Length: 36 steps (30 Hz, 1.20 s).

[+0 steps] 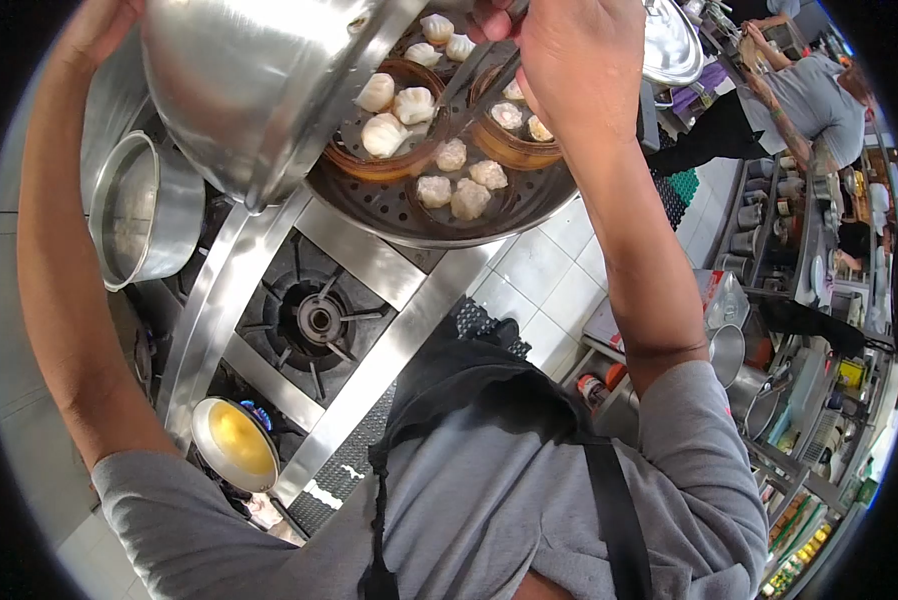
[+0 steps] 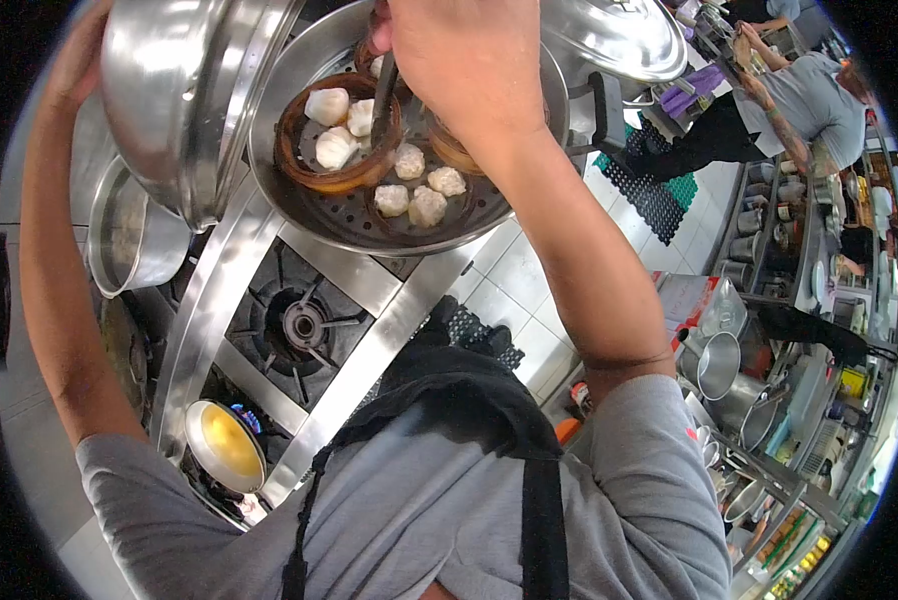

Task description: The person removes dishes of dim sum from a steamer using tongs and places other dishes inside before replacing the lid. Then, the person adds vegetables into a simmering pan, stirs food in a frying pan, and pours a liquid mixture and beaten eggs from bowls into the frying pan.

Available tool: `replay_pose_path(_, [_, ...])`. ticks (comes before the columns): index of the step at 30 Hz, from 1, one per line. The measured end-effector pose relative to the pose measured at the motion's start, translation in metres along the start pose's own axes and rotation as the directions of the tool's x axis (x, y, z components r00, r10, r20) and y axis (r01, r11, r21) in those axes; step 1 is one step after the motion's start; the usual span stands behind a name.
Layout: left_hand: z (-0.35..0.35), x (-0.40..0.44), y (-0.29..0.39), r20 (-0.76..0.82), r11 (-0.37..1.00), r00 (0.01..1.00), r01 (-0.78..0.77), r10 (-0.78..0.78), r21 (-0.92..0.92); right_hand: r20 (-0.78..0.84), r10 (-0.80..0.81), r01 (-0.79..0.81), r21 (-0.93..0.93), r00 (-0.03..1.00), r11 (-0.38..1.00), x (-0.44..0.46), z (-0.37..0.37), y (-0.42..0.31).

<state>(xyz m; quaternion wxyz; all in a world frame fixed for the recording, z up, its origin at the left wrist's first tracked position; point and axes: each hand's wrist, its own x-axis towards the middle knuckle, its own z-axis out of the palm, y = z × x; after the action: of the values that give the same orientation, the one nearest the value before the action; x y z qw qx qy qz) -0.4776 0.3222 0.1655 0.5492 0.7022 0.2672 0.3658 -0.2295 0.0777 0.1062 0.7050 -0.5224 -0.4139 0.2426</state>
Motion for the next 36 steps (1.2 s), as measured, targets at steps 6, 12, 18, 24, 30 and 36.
replay_pose_path(6, [0.018, -0.012, 0.005, -0.04, 0.971, 0.997, -0.06, 0.071, 0.231, 0.013, -0.096, 0.094, 0.087, 0.995, 0.992, 0.002, 0.0, 0.016])
replay_pose_path(12, [0.009, 0.01, 0.012, -0.111, 0.985, 0.988, 0.124, -0.111, 0.12, 0.027, -0.042, 0.04, 0.052, 0.999, 0.998, 0.01, 0.016, 0.022])
replay_pose_path(18, [0.001, -0.001, 0.002, -0.043, 0.994, 0.998, -0.042, 0.047, 0.105, 0.027, 0.023, -0.026, 0.124, 0.999, 0.992, 0.014, 0.022, 0.039])
replay_pose_path(24, [-0.003, 0.007, -0.002, -0.062, 0.992, 0.997, -0.032, 0.04, 0.122, 0.03, 0.025, -0.027, 0.066, 0.999, 0.997, 0.015, 0.021, 0.04])
replay_pose_path(30, [0.007, 0.003, -0.001, -0.099, 1.0, 0.995, -0.013, 0.014, 0.019, 0.065, 0.009, -0.017, 0.126, 0.998, 0.992, 0.017, 0.02, 0.048])
replay_pose_path(36, [0.02, -0.011, 0.002, -0.1, 0.973, 0.985, -0.115, 0.137, 0.202, -0.013, -0.068, 0.067, -0.018, 0.998, 0.998, 0.02, -0.006, 0.033])
